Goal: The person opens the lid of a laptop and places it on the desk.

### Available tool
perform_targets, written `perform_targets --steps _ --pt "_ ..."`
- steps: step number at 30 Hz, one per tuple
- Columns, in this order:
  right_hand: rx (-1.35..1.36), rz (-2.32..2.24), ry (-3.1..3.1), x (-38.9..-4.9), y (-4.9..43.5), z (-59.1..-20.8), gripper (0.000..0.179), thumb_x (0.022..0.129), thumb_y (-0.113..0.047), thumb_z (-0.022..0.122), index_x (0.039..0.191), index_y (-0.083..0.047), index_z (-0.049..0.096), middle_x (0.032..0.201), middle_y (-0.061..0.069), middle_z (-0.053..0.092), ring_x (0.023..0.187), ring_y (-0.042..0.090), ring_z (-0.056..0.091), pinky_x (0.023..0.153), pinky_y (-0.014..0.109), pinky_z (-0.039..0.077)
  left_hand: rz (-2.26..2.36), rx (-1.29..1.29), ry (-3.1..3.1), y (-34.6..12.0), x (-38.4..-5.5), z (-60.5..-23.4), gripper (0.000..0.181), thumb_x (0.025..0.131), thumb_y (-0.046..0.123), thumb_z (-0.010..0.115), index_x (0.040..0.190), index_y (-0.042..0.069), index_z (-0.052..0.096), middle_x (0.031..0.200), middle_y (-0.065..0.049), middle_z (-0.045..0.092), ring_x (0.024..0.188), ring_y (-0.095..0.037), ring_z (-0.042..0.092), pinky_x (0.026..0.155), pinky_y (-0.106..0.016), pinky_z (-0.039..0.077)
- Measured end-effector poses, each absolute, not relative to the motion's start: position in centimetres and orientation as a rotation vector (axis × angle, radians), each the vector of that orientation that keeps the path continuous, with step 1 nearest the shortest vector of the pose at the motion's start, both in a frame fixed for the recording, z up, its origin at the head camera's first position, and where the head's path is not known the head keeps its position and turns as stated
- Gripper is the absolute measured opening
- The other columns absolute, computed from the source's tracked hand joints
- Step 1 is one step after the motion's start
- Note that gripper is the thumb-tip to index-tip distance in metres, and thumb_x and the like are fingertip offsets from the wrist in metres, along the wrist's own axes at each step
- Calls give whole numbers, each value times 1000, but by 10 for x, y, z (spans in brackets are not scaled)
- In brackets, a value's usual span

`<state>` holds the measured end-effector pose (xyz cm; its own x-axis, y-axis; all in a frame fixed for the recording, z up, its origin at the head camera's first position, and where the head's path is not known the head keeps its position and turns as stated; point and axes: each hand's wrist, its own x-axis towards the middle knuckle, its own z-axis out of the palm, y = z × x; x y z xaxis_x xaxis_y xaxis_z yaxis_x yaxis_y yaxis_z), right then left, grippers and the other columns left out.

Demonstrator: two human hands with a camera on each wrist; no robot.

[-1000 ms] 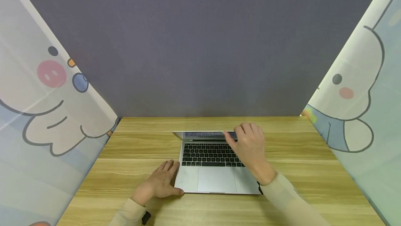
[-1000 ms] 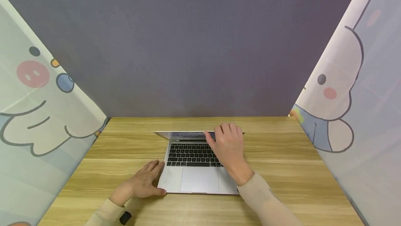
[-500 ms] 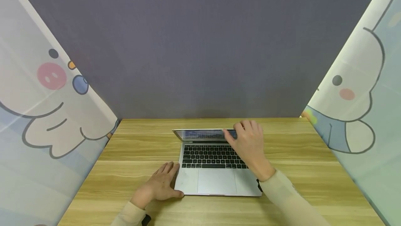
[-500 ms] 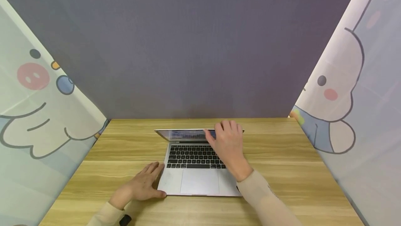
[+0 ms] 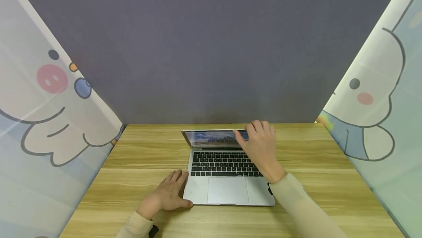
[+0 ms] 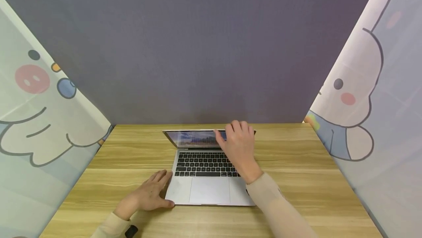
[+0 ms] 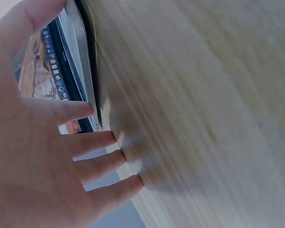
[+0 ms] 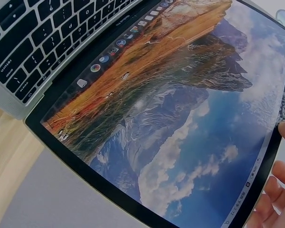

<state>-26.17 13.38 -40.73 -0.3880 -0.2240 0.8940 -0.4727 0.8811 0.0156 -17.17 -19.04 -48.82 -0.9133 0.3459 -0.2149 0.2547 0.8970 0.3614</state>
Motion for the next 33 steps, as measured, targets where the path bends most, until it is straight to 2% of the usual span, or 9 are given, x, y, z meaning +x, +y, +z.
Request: perform_targets --steps 10,17,33 --pt "480 309 -2023 -269 133 -404 39 85 -40 80 80 -3 67 82 15 65 76 37 55 64 49 42 481 452 2779 -191 -173 -489 112 75 63 80 156 0 35 159 -30 30 146 -51 25 117 -64 25" --pt "469 300 -2025 -278 132 -401 38 86 -39 80 80 -4 67 82 14 66 75 37 56 61 47 40 477 451 2780 -192 -173 -490 113 75 64 80 157 1 34 159 -30 30 146 -52 25 116 -65 25" --pt "449 301 -2108 -291 131 -394 39 90 -41 76 82 -5 65 82 12 63 76 35 52 64 48 39 469 450 2786 -191 -174 -489 112 75 63 81 156 0 34 158 -31 31 145 -53 27 116 -65 26"
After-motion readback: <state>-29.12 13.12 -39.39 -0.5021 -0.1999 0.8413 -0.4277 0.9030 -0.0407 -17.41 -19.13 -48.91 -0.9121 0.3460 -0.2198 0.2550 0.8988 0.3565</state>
